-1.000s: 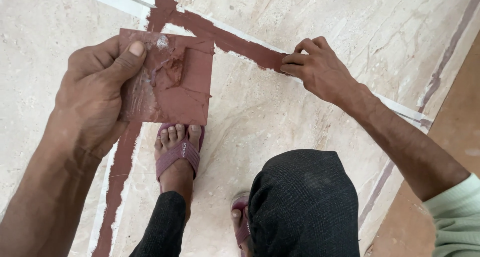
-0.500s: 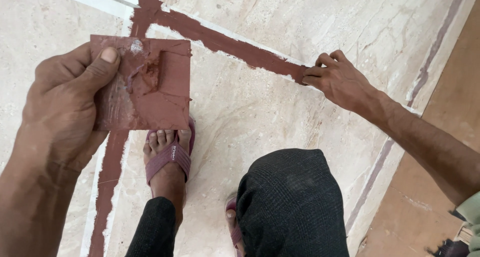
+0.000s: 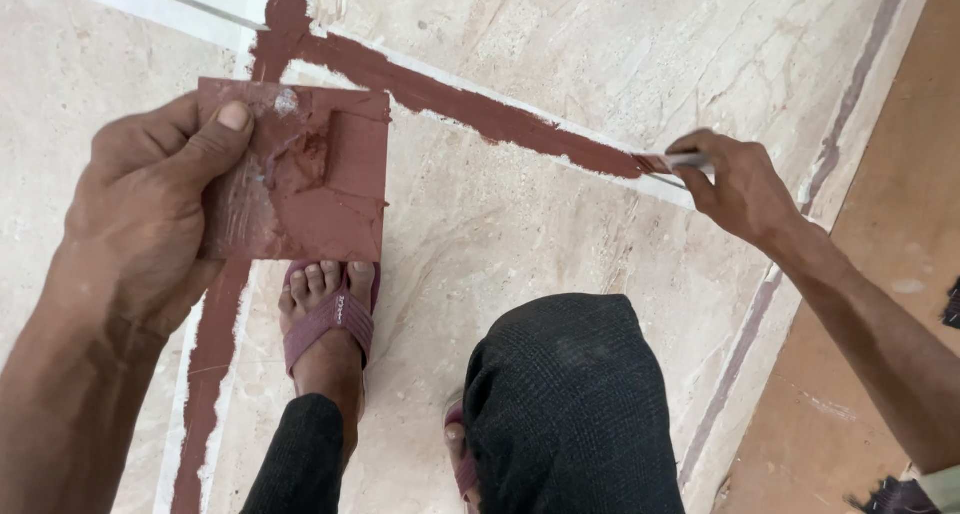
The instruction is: Applying red-colored grout or filler into floor tile gaps using a small scraper tool.
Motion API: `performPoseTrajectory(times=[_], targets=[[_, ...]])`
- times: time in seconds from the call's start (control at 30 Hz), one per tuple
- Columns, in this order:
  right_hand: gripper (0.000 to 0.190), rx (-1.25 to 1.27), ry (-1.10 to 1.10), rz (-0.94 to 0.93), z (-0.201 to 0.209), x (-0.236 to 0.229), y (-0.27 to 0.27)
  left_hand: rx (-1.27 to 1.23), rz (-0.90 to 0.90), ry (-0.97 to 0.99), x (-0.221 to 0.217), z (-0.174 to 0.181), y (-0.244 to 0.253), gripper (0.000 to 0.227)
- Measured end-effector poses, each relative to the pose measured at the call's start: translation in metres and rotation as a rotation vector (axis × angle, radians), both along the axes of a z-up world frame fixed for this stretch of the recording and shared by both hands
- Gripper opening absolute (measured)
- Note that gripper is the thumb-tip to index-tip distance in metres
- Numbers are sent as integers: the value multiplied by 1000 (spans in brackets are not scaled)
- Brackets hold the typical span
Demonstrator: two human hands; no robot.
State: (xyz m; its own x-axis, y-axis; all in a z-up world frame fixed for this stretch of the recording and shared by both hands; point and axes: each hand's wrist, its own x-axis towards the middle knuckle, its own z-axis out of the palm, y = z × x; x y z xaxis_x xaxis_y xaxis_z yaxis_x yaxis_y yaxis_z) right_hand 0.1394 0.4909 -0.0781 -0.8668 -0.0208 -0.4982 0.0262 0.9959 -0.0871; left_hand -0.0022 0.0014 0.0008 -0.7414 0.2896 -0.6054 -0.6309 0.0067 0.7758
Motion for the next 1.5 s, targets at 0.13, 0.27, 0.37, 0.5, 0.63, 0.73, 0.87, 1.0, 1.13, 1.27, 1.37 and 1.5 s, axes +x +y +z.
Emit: performPoseTrajectory(times=[0.13, 0.27, 0.37, 0.5, 0.63, 0.73, 0.87, 1.0, 1.13, 1.27, 1.37, 1.5], targets=[[21, -291, 141, -289, -3, -26, -45, 32, 10, 10, 0, -6, -5, 30], [19, -338, 177, -209, -23, -46, -80, 52, 39, -1, 0, -6, -12, 29], [18, -294, 215, -105, -31, -56, -102, 43, 57, -9, 2, -9, -22, 29], [16, -191, 275, 18, -40, -62, -115, 7, 59, 20, 5, -9, -32, 29], [13, -109, 275, 78, -55, -62, -111, -19, 53, 51, 5, -9, -38, 29], [14, -49, 272, 99, -63, -57, -109, -56, 62, 12, 1, -2, -33, 29], [13, -12, 243, 91, -78, -40, -116, -103, 48, -7, -1, -5, -32, 30], [15, -49, 366, 137, -101, -9, -130, -47, 26, 33, -2, -9, -27, 31], [19, -93, 458, 179, -89, 3, -136, 44, 48, 7, -5, -7, -20, 30], [16, -139, 315, -10, -56, -9, -116, 27, 41, -2, -5, -8, -20, 30], [13, -160, 265, -77, -53, -18, -95, 24, 15, 15, -2, -12, -21, 31], [15, -205, 360, 194, -45, -54, -101, 44, -15, 53, -3, -8, -14, 32]])
